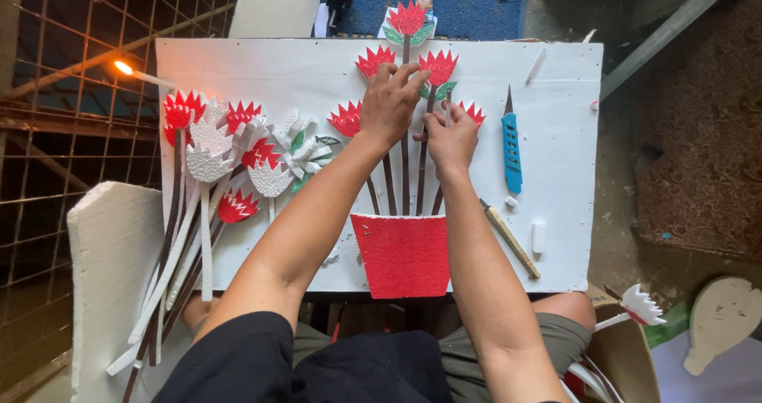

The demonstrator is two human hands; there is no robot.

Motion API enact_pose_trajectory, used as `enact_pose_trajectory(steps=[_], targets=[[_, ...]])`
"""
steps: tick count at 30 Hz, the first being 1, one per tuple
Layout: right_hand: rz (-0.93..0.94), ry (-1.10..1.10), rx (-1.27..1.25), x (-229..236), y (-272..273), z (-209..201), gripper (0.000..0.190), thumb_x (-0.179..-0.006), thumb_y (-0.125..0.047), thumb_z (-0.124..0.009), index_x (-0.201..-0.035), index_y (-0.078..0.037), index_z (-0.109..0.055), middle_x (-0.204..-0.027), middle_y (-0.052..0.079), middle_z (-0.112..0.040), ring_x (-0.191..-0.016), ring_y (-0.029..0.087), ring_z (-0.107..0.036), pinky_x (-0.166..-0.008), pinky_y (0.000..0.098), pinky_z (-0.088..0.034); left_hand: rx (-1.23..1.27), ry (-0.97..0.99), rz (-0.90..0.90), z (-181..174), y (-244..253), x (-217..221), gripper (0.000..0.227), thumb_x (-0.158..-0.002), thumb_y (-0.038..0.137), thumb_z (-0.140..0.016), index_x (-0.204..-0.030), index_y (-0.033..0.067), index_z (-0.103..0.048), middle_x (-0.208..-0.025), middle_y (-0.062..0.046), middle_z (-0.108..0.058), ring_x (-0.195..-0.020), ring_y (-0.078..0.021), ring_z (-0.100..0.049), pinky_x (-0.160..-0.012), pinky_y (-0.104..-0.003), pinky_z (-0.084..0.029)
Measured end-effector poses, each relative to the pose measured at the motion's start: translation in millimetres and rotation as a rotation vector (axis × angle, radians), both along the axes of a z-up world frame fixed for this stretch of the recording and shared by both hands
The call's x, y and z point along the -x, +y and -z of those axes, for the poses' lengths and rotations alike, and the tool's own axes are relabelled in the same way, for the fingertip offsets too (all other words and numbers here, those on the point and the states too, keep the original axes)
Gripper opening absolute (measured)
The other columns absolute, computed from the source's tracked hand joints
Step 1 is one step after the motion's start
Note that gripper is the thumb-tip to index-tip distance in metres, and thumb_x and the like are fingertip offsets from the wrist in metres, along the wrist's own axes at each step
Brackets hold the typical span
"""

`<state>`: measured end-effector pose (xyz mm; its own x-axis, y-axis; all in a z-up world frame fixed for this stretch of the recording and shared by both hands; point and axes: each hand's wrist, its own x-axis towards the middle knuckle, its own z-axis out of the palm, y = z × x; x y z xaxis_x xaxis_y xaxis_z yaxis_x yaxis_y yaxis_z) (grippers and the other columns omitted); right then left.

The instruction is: Attaching green foam leaves to brown stems of a decorative flower arrangement.

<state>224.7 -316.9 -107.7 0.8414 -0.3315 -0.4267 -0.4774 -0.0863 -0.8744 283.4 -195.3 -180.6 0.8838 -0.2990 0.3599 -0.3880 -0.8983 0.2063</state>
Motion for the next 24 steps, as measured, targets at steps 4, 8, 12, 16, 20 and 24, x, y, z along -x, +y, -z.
enact_pose_trajectory(steps=[4,8,12,16,20,24], targets=[[0.023,0.002,-0.003,3,1,-5,0.042,-0.09,-0.003,-0.071,-0.13,0.006,-0.061,-0.112,0.026,-0.074,-0.061,0.02,-0.077,-0.06,0.0262,-0.063,0.05,0.028,-0.095,-34,2,21,0.031,-0.086,0.02,-0.084,-0.112,0.0239,-0.068,-0.121,0.003,-0.053,-0.115,-0.0231,-0.05,-0.083,-0.033,-0.053],[0.031,-0.003,0.03,-1,-2,10,0.036,-0.089,-0.004,-0.074,-0.124,0.002,-0.067,-0.108,0.023,-0.076,-0.064,0.021,-0.079,-0.06,0.0253,-0.063,0.139,0.044,-0.164,-47,-4,42,0.005,-0.087,0.018,-0.079,-0.085,0.019,-0.075,-0.111,0.001,-0.044,-0.114,-0.0252,-0.044,-0.08,-0.033,-0.048],[0.038,-0.04,0.027,-3,-3,28,0.034,-0.088,-0.002,-0.075,-0.121,0.004,-0.07,-0.107,0.025,-0.076,-0.074,0.029,-0.079,-0.063,0.0277,-0.064,0.208,0.04,-0.177,-37,-14,50,0.007,-0.086,0.018,-0.074,-0.09,0.0212,-0.078,-0.108,0.0,-0.043,-0.113,-0.029,-0.045,-0.076,-0.039,-0.046],[0.052,-0.071,0.073,-5,-4,44,0.032,-0.085,-0.006,-0.078,-0.116,-0.003,-0.075,-0.097,0.016,-0.079,-0.081,0.025,-0.079,-0.067,0.0306,-0.064,0.231,0.108,-0.231,-23,-20,50,0.015,-0.089,0.02,-0.067,-0.097,0.0232,-0.079,-0.106,0.002,-0.041,-0.112,-0.0274,-0.043,-0.078,-0.039,-0.045],[0.049,-0.073,0.116,-5,-5,51,0.031,-0.084,-0.007,-0.078,-0.115,-0.007,-0.077,-0.094,0.013,-0.079,-0.084,0.024,-0.078,-0.069,0.0336,-0.065,0.252,0.131,-0.239,-13,-21,50,0.018,-0.088,0.023,-0.066,-0.101,0.0238,-0.079,-0.104,0.002,-0.041,-0.111,-0.0292,-0.044,-0.079,-0.042,-0.045],[0.05,-0.073,0.106,-6,-5,54,0.031,-0.084,-0.007,-0.078,-0.114,-0.007,-0.078,-0.093,0.014,-0.079,-0.084,0.024,-0.078,-0.07,0.034,-0.065,0.264,0.139,-0.239,-17,-21,50,0.018,-0.087,0.02,-0.066,-0.099,0.0238,-0.079,-0.102,0.002,-0.04,-0.11,-0.0277,-0.044,-0.08,-0.041,-0.046]])
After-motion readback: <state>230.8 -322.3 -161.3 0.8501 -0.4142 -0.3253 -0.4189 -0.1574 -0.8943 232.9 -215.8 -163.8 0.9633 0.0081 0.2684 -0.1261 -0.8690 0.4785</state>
